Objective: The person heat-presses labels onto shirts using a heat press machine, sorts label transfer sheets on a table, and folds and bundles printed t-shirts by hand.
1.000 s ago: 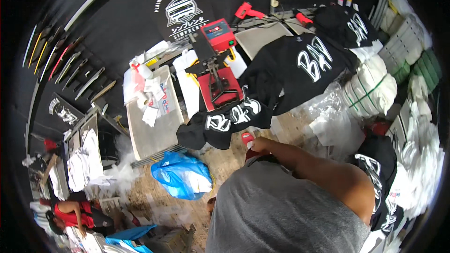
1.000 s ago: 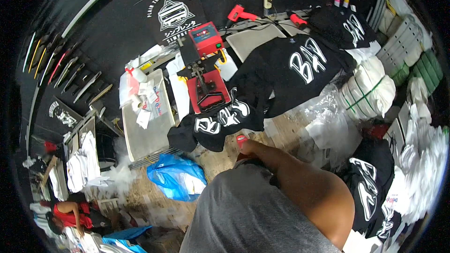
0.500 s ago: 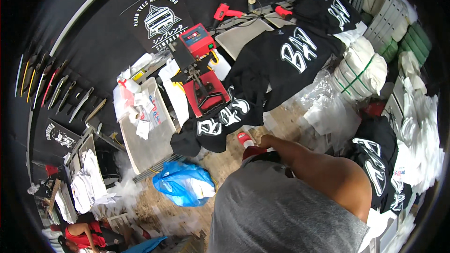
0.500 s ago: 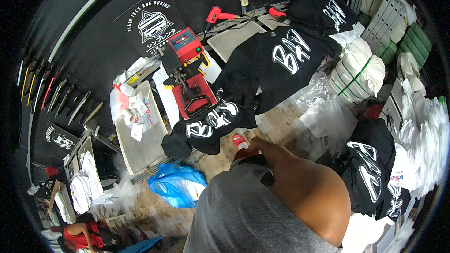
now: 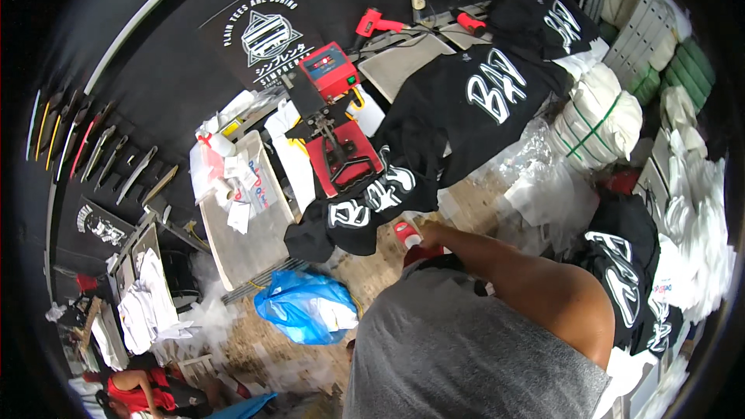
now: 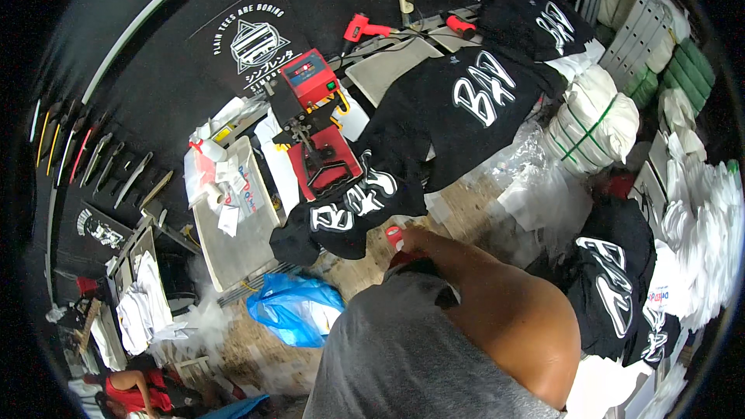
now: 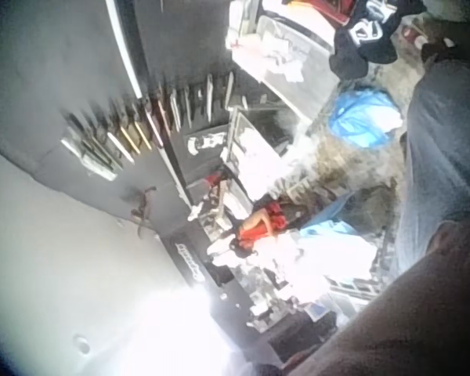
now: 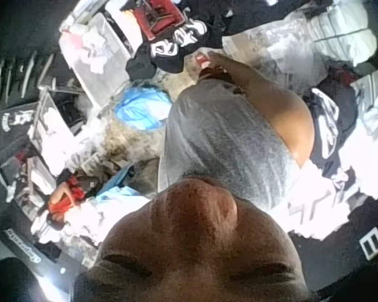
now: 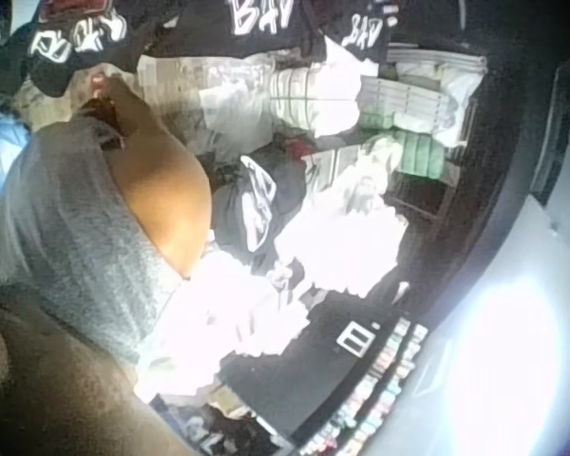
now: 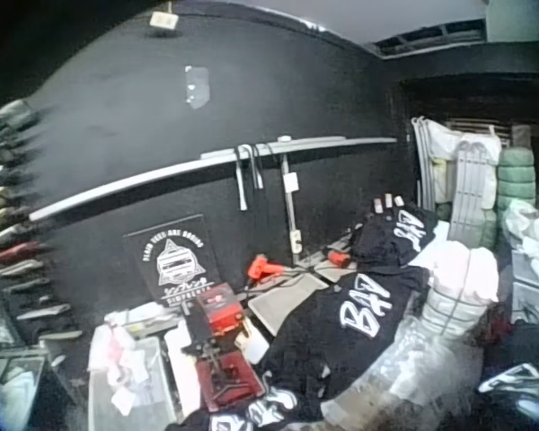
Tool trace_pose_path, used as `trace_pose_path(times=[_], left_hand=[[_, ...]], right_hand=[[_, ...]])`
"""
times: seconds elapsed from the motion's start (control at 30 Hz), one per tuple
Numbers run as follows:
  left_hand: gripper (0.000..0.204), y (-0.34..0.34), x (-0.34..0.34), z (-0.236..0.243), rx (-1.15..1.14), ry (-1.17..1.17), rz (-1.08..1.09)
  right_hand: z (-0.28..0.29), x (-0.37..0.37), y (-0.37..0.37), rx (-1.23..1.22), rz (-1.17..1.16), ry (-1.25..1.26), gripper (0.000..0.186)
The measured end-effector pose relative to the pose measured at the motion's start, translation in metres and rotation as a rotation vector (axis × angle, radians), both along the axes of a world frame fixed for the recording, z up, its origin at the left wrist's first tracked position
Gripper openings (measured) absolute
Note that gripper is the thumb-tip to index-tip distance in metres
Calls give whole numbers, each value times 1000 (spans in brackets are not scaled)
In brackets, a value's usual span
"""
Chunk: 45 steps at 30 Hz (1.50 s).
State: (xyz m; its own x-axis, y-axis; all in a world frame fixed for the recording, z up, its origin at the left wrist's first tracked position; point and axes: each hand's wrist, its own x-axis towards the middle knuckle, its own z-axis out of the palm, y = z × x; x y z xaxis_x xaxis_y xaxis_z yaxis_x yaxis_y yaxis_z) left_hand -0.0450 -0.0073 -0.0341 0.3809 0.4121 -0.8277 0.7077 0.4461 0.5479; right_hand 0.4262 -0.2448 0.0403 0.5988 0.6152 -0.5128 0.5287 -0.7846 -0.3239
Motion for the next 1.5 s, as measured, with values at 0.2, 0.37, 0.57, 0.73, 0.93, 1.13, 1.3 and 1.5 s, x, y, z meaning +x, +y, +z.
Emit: trace_pose_path(times=[0.2,0.37,0.57,0.73,0.93,1.13,1.3,1.5], left_hand=[[30,-15,-22,1,9,-10,61],[31,-20,-24,2,11,-25,81],[31,-24,-11,-3,-5,-41,79],[31,16,26,3,-16,-56,-29],[31,94,98,33,33,-22,-222],[31,138,150,65,96,-15,-316],[31,157,158,94,119,-119,-244],[25,124,120,66,-192,-450,-104]], right_hand=[[215,3,60,939,164,-308,46],[317,18,108,806,267,-505,66],[296,32,140,393,359,-642,79],[267,50,150,655,378,-743,28],[244,47,145,762,226,-1000,10],[234,42,140,740,147,-1062,13],[234,48,146,721,179,-925,11],[246,52,153,682,284,-815,41]])
